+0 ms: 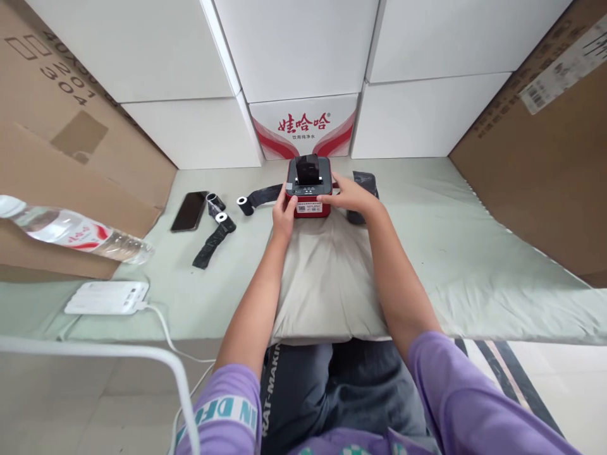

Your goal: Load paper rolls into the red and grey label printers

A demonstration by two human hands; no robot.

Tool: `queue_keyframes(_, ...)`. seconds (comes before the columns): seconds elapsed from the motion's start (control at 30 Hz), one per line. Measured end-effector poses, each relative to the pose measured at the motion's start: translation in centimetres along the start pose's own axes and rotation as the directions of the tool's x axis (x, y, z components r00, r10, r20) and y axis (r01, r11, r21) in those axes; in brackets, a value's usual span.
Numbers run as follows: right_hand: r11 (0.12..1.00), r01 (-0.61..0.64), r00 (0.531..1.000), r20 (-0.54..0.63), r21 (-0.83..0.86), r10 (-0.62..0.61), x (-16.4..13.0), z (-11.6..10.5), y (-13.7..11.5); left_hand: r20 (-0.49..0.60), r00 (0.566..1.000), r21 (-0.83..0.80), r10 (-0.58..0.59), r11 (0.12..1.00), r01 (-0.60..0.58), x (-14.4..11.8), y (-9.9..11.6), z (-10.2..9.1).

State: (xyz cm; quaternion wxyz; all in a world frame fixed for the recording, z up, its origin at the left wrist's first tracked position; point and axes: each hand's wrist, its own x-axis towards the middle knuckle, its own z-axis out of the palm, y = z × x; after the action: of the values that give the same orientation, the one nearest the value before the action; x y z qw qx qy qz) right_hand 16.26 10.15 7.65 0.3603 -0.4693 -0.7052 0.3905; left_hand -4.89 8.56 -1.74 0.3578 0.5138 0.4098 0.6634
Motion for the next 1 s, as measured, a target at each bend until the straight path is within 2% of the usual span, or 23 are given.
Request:
queue_keyframes(0.1, 0.999, 0.000, 0.979, -0.205, -0.036, -0.008, 0.2, -2.1, 0.1, -0.020, 1.000, -0.001, -0.010, 1.000, 0.010, 0.0, -0.5, 0.0)
queue_keyframes(0.2, 0.982, -0.065, 0.910, -0.415, -0.179, -0.015, 0.2, -5.1, 0.9, -0.025, 1.000, -0.006, -0.018, 1.000, 0.018, 0.0, -0.8, 0.0)
queue_keyframes(0.27, 0.960, -0.160, 0.887, -0.460, -0.228, 0.039, -0.1, -6.8, 1.6, -0.037, 0.999, -0.002, -0.006, 1.000, 0.006, 0.0, -0.9, -0.1)
queue_keyframes(0.37, 0.904, -0.352, 0.879, -0.419, -0.242, 0.230, -0.6, -7.8, 2.5, -0.068, 0.997, 0.030, 0.026, 0.999, -0.024, 0.0, -1.0, -0.2)
queue_keyframes(0.47, 0.830, -0.473, 0.870, -0.307, -0.296, 0.387, -0.8, -7.1, 2.8, -0.091, 0.994, 0.045, 0.054, 0.998, -0.051, 0.0, -1.2, -0.2)
queue_keyframes(0.57, 0.784, -0.515, 0.856, -0.245, -0.346, 0.454, -0.7, -5.5, 3.0, -0.101, 0.993, 0.069, 0.068, 0.996, -0.061, 0.2, -1.5, -0.3)
queue_keyframes(0.7, 0.759, -0.557, 0.821, -0.362, -0.338, 0.442, -0.9, -3.2, 3.8, -0.107, 0.989, 0.183, 0.105, 0.980, -0.084, 0.2, -1.3, -0.3)
queue_keyframes(0.77, 0.763, -0.538, 0.822, -0.423, -0.357, 0.381, -1.7, -2.2, 4.0, -0.133, 0.973, 0.299, 0.186, 0.944, -0.140, -0.2, -0.8, -0.3)
queue_keyframes(0.83, 0.763, -0.508, 0.834, -0.448, -0.400, 0.321, -3.1, -1.4, 3.8, -0.157, 0.934, 0.447, 0.322, 0.866, -0.223, -1.0, 0.2, -0.2)
queue_keyframes(0.9, 0.759, -0.474, 0.852, -0.449, -0.445, 0.269, -4.9, -0.7, 3.4, -0.100, 0.896, 0.550, 0.433, 0.775, -0.313, -2.1, 1.2, 0.3)
queue_keyframes(1.0, 0.755, -0.430, 0.867, -0.459, -0.495, 0.193, -7.6, 0.3, 3.0, 0.161, 0.877, 0.561, 0.453, 0.689, -0.459, -4.1, 2.5, 1.8)
